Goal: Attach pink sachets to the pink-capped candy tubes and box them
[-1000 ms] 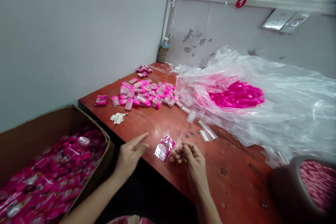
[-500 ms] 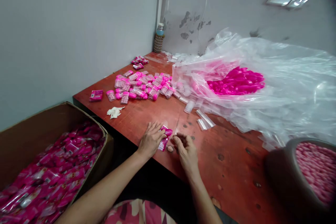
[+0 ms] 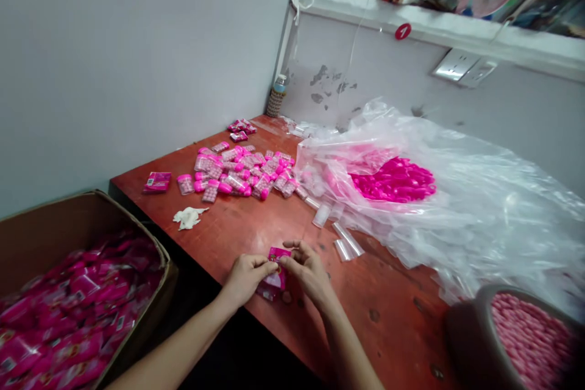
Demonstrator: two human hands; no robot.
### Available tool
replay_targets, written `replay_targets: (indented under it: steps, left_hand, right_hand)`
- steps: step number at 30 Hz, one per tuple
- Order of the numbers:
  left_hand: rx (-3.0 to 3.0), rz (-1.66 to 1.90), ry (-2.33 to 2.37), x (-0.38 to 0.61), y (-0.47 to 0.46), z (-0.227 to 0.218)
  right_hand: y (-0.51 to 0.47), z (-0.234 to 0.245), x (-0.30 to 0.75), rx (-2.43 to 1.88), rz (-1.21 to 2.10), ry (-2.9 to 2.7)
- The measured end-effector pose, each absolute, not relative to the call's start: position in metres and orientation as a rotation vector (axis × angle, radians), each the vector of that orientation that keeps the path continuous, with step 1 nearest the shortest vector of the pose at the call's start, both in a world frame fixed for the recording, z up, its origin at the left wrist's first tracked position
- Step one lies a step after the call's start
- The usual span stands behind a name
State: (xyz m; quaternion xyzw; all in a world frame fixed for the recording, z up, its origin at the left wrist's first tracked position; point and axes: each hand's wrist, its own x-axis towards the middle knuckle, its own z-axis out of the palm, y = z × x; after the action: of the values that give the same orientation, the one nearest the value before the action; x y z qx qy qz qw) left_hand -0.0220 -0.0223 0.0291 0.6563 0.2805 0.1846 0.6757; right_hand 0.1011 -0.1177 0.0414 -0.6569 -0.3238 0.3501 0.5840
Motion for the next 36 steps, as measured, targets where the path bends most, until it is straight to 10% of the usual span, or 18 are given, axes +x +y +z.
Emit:
replay_targets:
  steps: [18,36]
  left_hand:
    - [0.455,0.487,0.850,-0.029,0.013,0.036]
    - [0.183,0.640,0.781,-0.006,-0.014,0.057]
  right_hand:
    - [0.014,0.052,0.245,-2.605,0.098,-1.125]
    - [-0.131,0.060,0.052,-1.563,0.829,-0.553]
